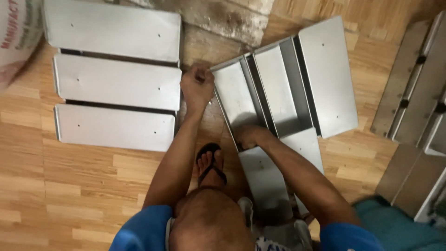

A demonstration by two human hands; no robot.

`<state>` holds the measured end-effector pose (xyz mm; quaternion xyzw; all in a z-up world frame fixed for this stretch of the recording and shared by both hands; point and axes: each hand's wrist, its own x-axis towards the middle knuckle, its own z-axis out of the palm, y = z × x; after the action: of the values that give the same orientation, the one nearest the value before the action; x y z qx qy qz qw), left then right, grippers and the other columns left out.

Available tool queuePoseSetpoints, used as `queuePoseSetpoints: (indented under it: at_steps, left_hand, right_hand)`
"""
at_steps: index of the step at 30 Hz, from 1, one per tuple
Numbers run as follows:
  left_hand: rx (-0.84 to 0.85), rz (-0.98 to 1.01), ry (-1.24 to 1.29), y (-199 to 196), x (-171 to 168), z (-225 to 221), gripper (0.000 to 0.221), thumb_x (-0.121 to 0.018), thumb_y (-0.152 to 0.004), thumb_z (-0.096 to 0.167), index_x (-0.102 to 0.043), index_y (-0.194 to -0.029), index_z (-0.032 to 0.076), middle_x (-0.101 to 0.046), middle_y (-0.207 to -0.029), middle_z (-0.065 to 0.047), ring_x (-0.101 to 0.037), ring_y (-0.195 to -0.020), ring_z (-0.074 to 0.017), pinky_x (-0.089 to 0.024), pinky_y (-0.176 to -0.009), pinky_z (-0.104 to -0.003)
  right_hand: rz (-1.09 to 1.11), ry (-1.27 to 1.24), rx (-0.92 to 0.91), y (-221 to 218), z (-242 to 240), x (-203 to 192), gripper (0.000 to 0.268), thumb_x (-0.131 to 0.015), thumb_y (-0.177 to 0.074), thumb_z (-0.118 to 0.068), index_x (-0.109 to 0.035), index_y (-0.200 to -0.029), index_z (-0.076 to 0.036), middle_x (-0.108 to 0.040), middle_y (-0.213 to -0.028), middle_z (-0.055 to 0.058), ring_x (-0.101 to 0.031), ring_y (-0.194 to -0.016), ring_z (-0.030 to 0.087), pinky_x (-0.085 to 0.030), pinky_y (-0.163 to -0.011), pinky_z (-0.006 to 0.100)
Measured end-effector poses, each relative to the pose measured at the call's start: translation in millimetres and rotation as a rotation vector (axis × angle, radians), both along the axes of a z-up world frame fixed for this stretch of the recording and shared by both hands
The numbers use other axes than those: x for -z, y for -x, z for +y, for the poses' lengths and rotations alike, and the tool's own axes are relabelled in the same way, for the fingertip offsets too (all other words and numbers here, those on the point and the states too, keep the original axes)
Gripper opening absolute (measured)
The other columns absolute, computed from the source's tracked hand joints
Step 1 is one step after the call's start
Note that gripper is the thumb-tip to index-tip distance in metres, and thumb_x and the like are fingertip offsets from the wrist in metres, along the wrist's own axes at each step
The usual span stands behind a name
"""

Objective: Cleaning and wiping down metal bread pans and bakery equipment components using a scouring pad.

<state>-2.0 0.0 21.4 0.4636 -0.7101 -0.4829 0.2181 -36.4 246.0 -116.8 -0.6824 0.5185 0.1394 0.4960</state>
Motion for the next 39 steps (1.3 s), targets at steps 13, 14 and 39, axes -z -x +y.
queuePoseSetpoints:
  at_steps: [13, 14, 39]
  left_hand:
    - [0.126, 0.035, 0.121, 0, -6, 0, 0.014, -0.062, -0.092, 0.009, -0.075, -0.094, 0.005, -0.070, -0.075, -0.020, -0.071, -0.074, -0.0415, -0.055, -0.067, -0.046]
    - [0.114, 0.035, 0.130, 5, -1, -2, 0.014, -0.064, -0.091, 0.011, -0.076, -0.096, 0.007, -0.070, -0.076, -0.022, -0.070, -0.078, -0.0439, -0.055, -0.068, -0.048]
    - [0.067, -0.063, 0.094, 6, -8, 10, 0.007, -0.060, -0.093, 0.013, -0.065, -0.091, 0.009, -0.068, -0.072, -0.017, -0.071, -0.071, -0.0399, -0.052, -0.063, -0.045]
  right_hand:
    - [0.615, 0.433, 0.429, 67, -138, -119, 0.011, -0.075, -0.074, -0.009, -0.074, -0.065, -0.015, -0.064, -0.056, 0.007, -0.067, -0.054, 0.026, -0.046, -0.041, 0.039]
    - [0.717, 0.549, 0.467, 78, -150, -104, 0.018, -0.075, -0.074, -0.007, -0.070, -0.059, -0.016, -0.058, -0.051, 0.005, -0.062, -0.047, 0.023, -0.043, -0.037, 0.038]
    - [0.543, -0.368, 0.751, -2, -73, -172, 0.026, -0.058, -0.098, -0.007, -0.077, -0.116, -0.007, -0.075, -0.113, 0.008, -0.074, -0.108, 0.023, -0.058, -0.081, 0.029]
